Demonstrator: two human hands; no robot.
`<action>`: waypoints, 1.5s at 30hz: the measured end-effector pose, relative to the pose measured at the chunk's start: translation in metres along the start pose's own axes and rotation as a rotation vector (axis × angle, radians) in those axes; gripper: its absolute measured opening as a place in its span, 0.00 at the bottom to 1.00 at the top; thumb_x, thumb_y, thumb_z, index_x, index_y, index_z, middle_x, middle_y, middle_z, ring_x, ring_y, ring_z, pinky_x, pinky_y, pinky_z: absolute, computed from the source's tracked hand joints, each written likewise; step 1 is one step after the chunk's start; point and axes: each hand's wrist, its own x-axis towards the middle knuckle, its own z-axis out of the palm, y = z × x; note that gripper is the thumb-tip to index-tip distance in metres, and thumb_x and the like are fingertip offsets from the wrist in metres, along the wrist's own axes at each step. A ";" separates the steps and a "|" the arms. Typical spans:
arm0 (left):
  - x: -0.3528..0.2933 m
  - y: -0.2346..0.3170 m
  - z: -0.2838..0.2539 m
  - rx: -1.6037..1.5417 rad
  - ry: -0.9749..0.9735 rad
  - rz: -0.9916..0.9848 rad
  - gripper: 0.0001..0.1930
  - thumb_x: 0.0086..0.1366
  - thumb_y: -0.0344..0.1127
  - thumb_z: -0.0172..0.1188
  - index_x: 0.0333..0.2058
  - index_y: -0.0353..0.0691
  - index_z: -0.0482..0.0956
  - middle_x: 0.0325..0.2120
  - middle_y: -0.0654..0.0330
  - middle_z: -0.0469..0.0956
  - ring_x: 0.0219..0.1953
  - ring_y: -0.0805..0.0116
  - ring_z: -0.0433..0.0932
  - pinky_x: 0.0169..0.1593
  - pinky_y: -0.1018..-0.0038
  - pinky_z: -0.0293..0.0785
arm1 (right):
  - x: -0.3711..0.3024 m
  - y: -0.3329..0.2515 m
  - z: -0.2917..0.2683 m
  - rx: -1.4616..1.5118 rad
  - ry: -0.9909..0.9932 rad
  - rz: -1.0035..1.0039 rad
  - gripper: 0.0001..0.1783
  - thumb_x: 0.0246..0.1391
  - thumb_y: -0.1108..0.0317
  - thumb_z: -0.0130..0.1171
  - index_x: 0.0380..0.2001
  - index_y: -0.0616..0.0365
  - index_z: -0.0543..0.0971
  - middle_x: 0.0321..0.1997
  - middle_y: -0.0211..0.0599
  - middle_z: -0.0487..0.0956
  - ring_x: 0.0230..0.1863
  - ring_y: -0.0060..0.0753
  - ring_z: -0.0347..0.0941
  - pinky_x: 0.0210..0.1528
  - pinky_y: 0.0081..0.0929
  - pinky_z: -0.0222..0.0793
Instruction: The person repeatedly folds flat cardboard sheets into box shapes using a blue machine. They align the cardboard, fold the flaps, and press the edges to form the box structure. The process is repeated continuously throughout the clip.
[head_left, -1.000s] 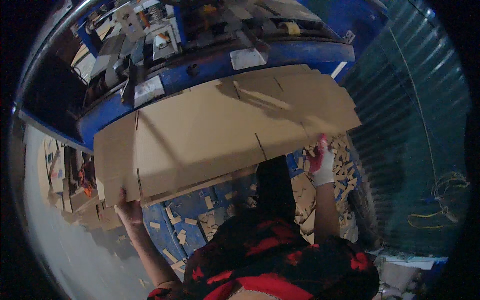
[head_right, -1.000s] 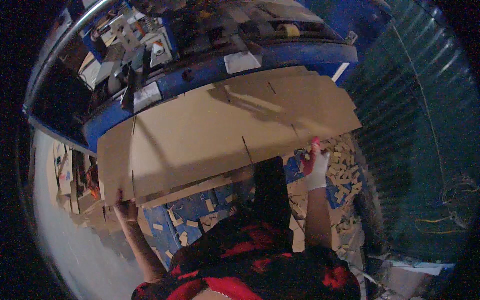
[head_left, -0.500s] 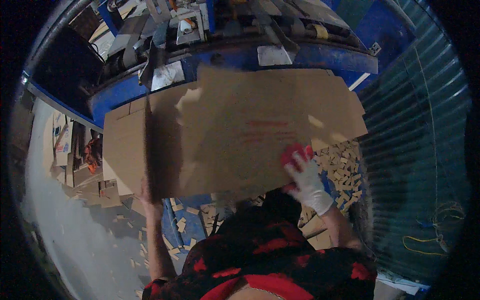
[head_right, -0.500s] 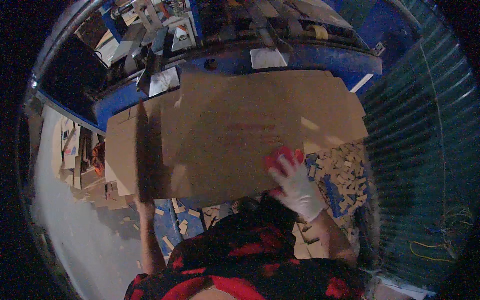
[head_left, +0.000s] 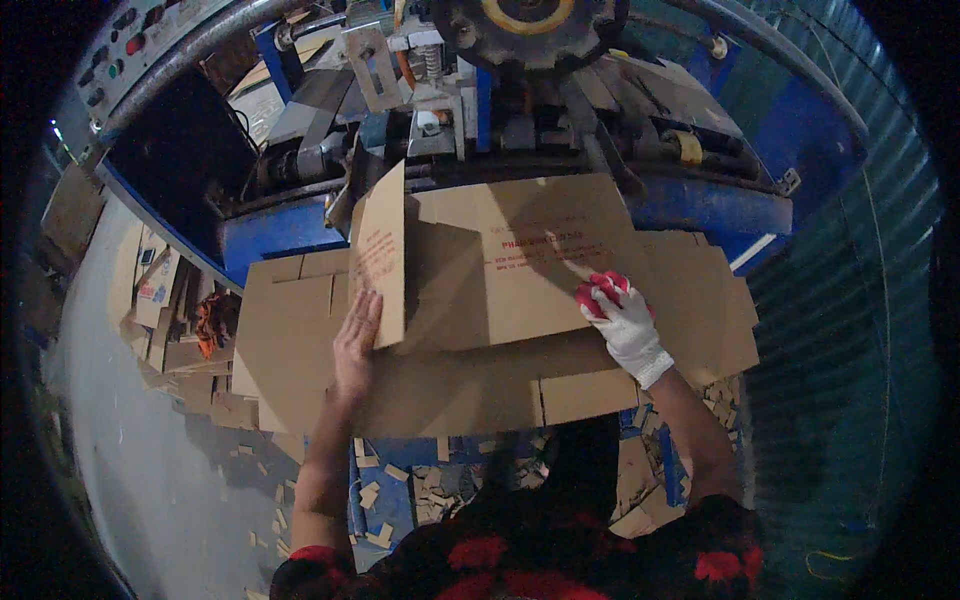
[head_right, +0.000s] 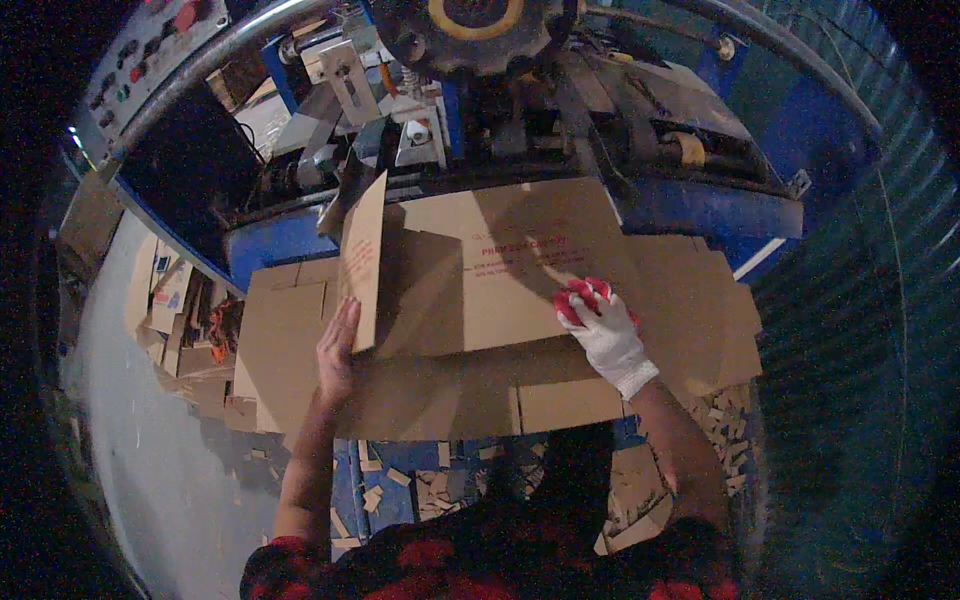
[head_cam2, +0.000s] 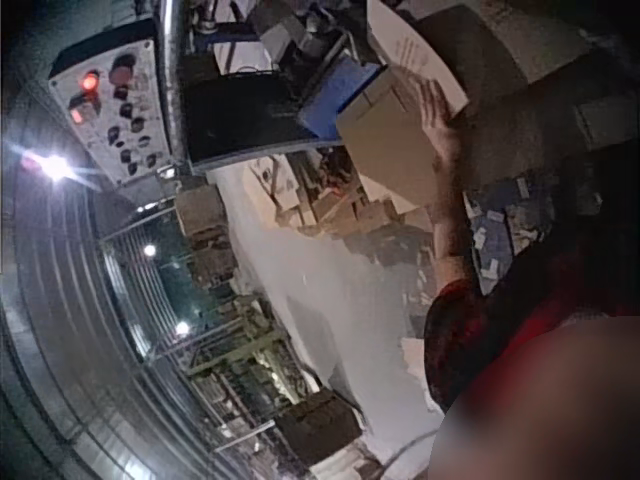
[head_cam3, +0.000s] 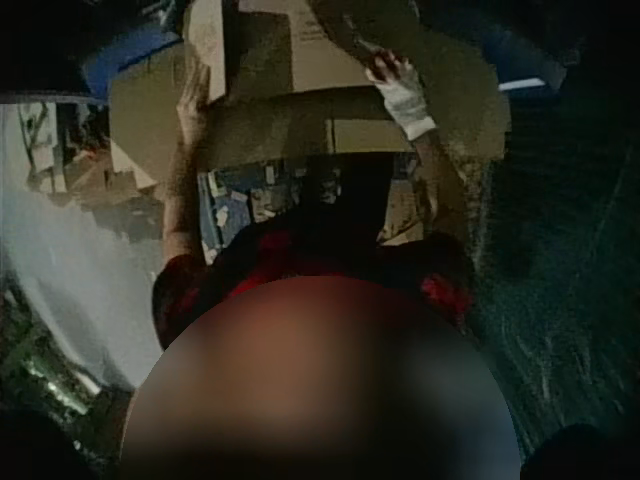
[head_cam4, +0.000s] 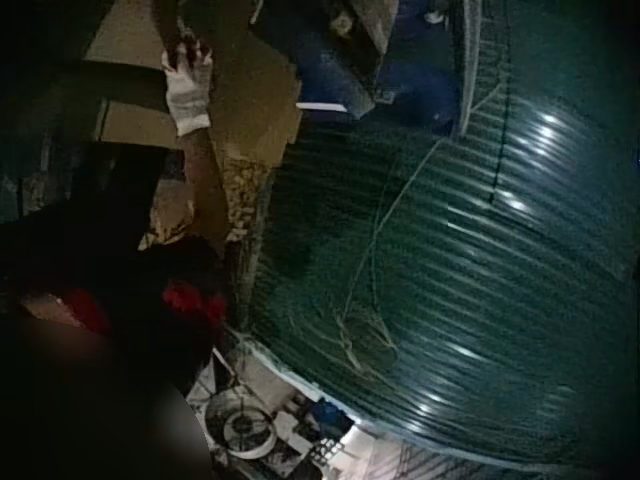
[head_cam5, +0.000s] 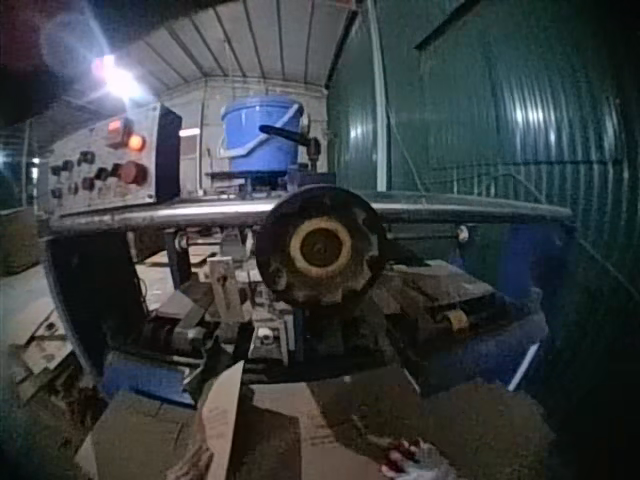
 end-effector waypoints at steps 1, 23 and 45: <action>0.001 0.003 0.007 -0.001 -0.024 -0.031 0.26 0.59 0.22 0.49 0.58 0.38 0.68 0.58 0.49 0.68 0.63 0.49 0.63 0.63 0.62 0.62 | 0.002 0.010 0.003 -0.042 -0.105 0.004 0.29 0.40 0.77 0.57 0.49 0.41 0.78 0.54 0.35 0.73 0.55 0.48 0.67 0.57 0.46 0.65; 0.092 -0.101 0.026 0.075 -0.141 -0.275 0.19 0.63 0.30 0.56 0.53 0.33 0.72 0.51 0.45 0.73 0.53 0.49 0.72 0.55 0.66 0.68 | 0.052 0.095 0.022 -0.020 -0.087 0.534 0.29 0.51 0.63 0.58 0.57 0.55 0.68 0.60 0.44 0.68 0.62 0.49 0.61 0.61 0.50 0.58; -0.135 -0.037 -0.169 0.073 -0.005 -0.460 0.32 0.52 0.34 0.68 0.56 0.34 0.68 0.48 0.48 0.74 0.47 0.61 0.76 0.45 0.70 0.74 | -0.103 -0.095 -0.114 0.695 0.433 1.232 0.21 0.51 0.71 0.62 0.49 0.52 0.72 0.44 0.36 0.76 0.40 0.32 0.74 0.35 0.28 0.71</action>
